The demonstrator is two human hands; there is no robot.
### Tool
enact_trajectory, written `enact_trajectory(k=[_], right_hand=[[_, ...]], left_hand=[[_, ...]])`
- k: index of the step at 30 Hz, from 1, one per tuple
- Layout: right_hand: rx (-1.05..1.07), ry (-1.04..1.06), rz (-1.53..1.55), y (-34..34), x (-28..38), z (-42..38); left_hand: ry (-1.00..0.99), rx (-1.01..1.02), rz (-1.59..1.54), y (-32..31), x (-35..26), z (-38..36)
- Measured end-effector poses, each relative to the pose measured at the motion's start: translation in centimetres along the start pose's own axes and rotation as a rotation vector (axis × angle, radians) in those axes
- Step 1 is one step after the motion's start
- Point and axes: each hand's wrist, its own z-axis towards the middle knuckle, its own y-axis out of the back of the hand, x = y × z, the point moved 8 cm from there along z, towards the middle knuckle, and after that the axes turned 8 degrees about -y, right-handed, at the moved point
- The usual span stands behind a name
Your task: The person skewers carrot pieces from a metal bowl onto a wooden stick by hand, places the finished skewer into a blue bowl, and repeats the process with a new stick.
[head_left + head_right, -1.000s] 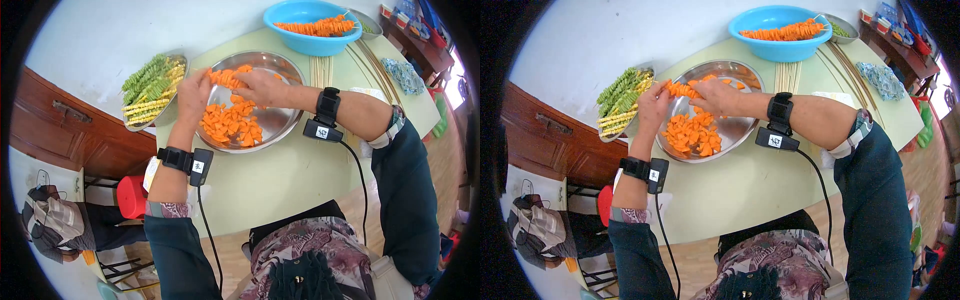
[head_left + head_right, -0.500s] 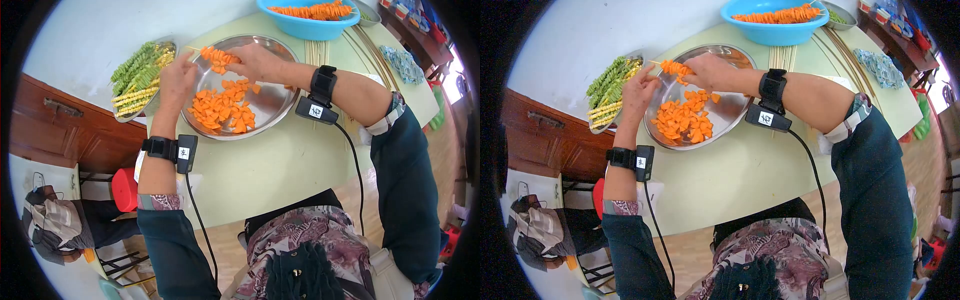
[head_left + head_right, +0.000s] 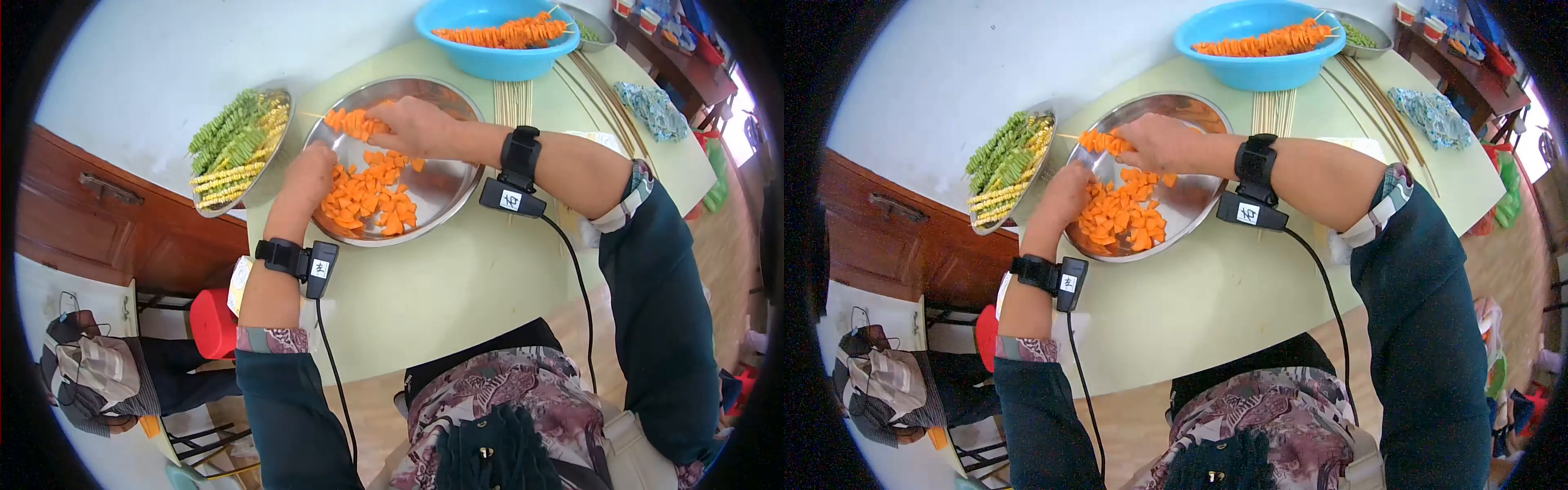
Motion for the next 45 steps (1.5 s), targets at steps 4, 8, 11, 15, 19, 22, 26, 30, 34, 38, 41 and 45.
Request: enact_trajectory(k=[4, 8, 11, 15, 19, 22, 26, 30, 34, 38, 41, 45], right_hand=[[0.01, 0.022, 0.007, -0.3, 0.2, 0.0], [0.039, -0.009, 0.013, -0.1, 0.5, -0.1], [0.013, -0.008, 0.033, 0.1, 0.7, -0.2], [0.004, -0.007, 0.045, 0.3, 0.6, -0.3], [0.038, -0.021, -0.003, -0.1, 0.5, -0.2], [0.044, -0.018, -0.019, -0.2, 0.7, -0.3], [0.041, -0.023, -0.016, 0.2, 1.0, -0.4], [-0.072, 0.063, 0.06, 0.9, 1.1, -0.2], [0.12, -0.23, 0.349, 0.4, -0.6, 0.2], [0.209, -0.331, 0.398, -0.4, -1.4, 0.3], [0.192, -0.3, 0.392, -0.4, -1.2, 0.3], [0.159, -0.251, 0.412, 0.0, -0.6, 0.0]], left_hand=[[-0.027, -0.049, -0.005, -0.2, 0.0, 0.1], [-0.096, -0.148, -0.094, 0.4, 0.1, 0.0], [-0.047, -0.328, -0.248, 1.6, 0.8, 0.0], [-0.035, -0.293, -0.271, 2.4, 0.3, 0.1], [-0.084, -0.279, -0.272, 2.5, -0.6, 0.1], [0.095, -0.236, -0.49, 2.5, 0.4, 0.0], [0.269, -0.228, -0.928, 0.9, 2.9, 0.0], [0.281, -0.368, -1.121, 1.5, 3.3, -0.5], [0.274, -0.308, -1.242, 1.3, 2.9, -0.4], [0.327, -0.274, -1.379, 0.9, 2.8, -0.4], [0.341, -0.274, -1.45, 0.5, 3.0, -0.5], [0.323, -0.263, -1.438, 0.5, 2.9, -0.5]])
